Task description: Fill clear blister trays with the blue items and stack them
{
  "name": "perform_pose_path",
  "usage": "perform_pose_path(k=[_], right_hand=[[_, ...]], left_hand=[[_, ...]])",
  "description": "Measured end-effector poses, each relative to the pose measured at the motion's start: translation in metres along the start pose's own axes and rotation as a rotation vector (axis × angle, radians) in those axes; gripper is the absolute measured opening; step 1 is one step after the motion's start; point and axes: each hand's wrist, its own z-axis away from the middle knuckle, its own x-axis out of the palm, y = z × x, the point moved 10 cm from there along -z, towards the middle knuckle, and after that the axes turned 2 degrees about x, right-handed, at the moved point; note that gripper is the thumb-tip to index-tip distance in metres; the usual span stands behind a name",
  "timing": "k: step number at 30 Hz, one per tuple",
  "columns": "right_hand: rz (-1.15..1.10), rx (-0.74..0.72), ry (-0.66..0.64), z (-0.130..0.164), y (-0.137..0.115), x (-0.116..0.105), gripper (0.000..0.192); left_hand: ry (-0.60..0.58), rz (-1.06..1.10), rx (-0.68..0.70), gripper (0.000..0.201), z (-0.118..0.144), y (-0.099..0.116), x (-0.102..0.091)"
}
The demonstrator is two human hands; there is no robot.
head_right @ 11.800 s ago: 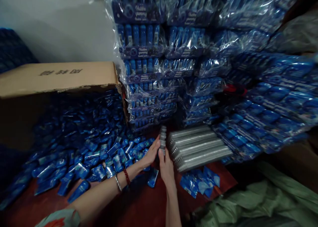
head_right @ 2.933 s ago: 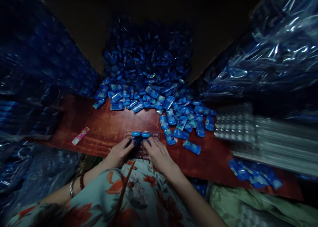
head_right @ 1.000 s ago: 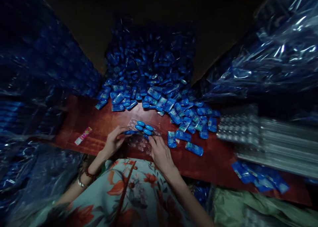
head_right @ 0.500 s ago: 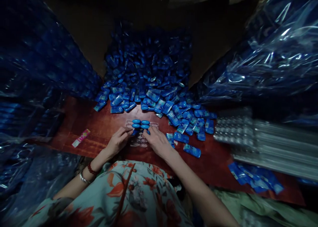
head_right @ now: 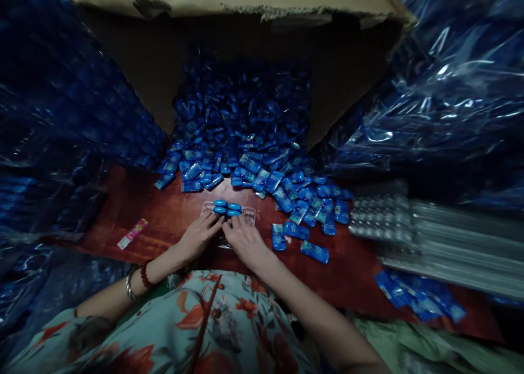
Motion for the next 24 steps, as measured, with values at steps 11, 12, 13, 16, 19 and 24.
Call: perform_pose_path(k=[11, 12, 13, 16, 19, 24], right_hand=[[-0.046, 0.093, 0.037, -0.013, -0.006, 0.001, 0.034], [-0.084, 0.097, 0.113, -0.004, -0.002, -0.003, 0.036], [-0.118, 0.11, 0.206, 0.01, 0.005, -0.007, 0.037], [-0.132, 0.272, 0.456, 0.065, 0.041, -0.014, 0.034], [-0.029, 0.399, 0.328, 0.103, 0.075, 0.015, 0.048], [0.153, 0.346, 0.078, 0.104, 0.091, 0.053, 0.066]], left_hand=[[0.33, 0.155, -0.117, 0.044, 0.021, -0.02, -0.007], [0.334, 0.151, -0.112, 0.045, 0.023, -0.019, -0.009], [0.34, 0.151, -0.125, 0.046, 0.026, -0.02, -0.012], [0.414, 0.137, -0.283, 0.043, 0.041, -0.043, -0.025], [0.426, 0.009, -0.471, 0.034, 0.049, -0.081, -0.036], [0.103, -0.194, -0.493, 0.039, 0.007, -0.128, -0.02]])
